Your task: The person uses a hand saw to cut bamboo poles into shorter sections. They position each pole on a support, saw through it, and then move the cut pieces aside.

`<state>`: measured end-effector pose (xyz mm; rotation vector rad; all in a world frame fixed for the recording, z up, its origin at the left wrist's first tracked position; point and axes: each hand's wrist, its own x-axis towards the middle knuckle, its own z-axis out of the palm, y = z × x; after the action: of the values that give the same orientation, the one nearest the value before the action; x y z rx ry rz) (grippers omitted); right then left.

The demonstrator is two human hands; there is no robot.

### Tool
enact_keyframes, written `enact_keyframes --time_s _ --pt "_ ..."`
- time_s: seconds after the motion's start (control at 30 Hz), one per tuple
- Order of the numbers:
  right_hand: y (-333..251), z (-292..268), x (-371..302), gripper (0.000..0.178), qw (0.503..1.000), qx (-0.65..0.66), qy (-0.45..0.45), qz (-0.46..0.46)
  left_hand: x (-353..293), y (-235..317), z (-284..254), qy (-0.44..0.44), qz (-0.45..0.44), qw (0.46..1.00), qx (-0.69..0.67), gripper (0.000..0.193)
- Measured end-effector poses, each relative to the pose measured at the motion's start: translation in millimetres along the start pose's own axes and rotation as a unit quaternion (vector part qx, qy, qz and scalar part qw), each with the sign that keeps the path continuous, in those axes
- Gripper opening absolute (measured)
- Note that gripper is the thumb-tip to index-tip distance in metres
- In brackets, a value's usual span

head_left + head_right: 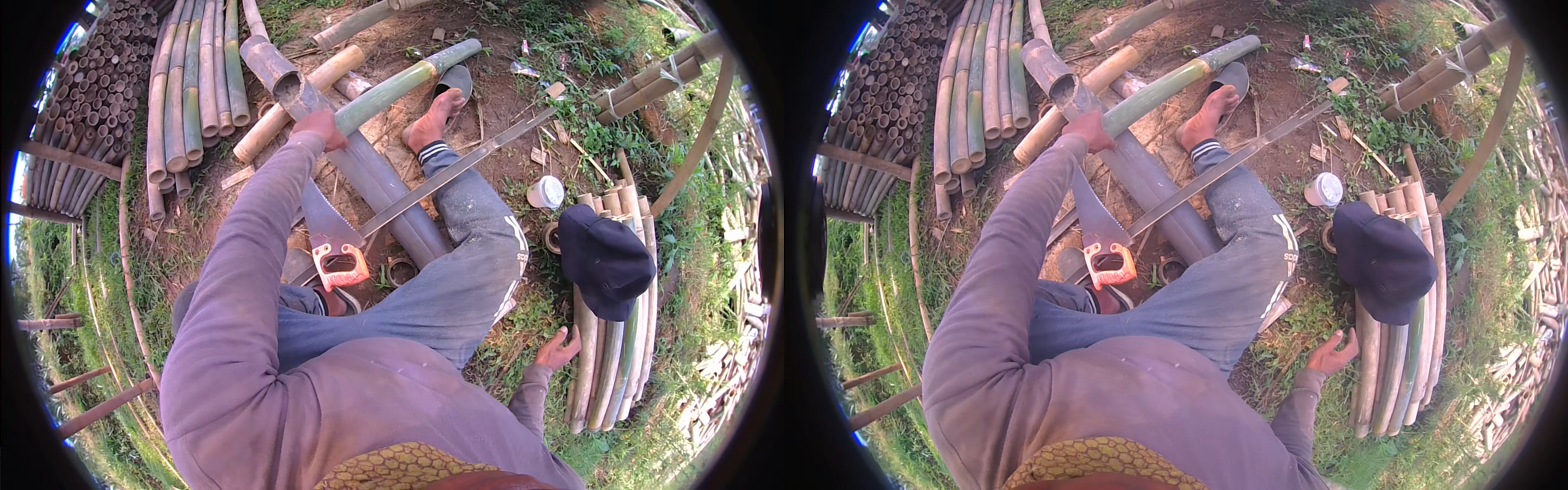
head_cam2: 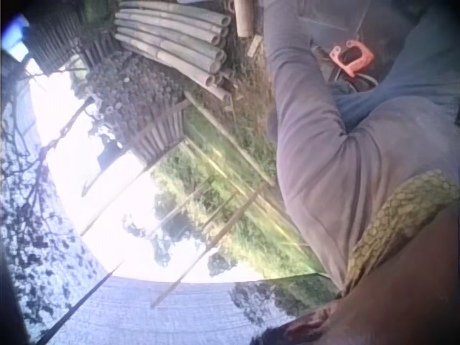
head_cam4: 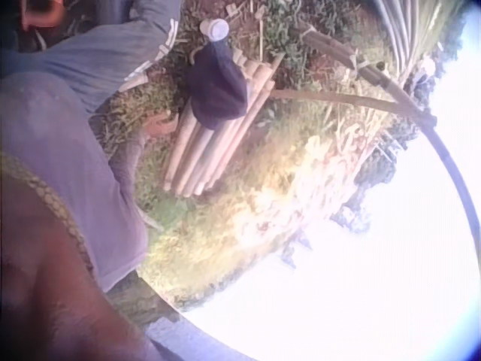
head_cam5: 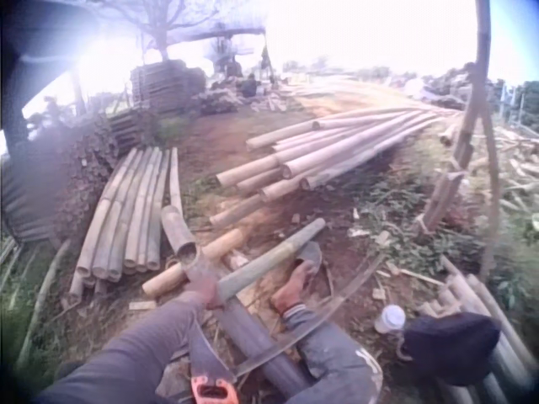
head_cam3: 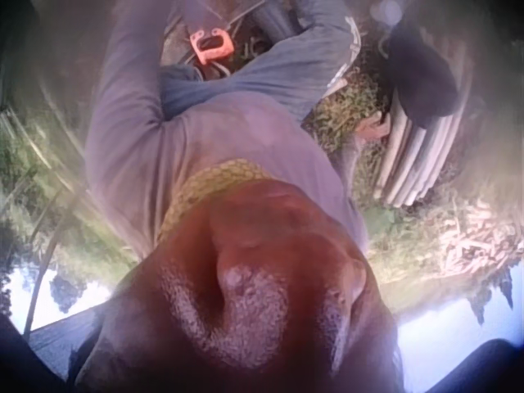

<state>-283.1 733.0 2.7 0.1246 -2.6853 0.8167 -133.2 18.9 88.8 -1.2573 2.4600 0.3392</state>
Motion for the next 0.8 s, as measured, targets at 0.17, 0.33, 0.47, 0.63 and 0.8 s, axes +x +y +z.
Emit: enact_keyframes --time_s 0.17,0.33,0.47,0.63,0.8 --pt "-148 29 -19 0.033 0.962 0.177 -0.108 -0.175 -32 -9 16 -0.166 0.019 0.81 -0.562 0.052" --pt "-318 67 17 0.036 0.868 0.397 -0.18 -0.237 -121 6 40 -0.141 0.101 0.721 -0.671 0.048" --pt "-416 129 19 0.068 0.736 0.585 -0.339 -0.038 -192 -7 -1 -0.048 0.174 0.827 -0.533 0.066" --pt "-429 63 60 0.071 0.58 0.747 -0.319 0.06 -253 1 -53 0.002 0.267 0.883 -0.386 0.081" --pt "-355 -57 52 0.064 0.521 0.791 -0.286 0.146 -272 42 -88 0.098 0.358 0.908 -0.196 0.101"
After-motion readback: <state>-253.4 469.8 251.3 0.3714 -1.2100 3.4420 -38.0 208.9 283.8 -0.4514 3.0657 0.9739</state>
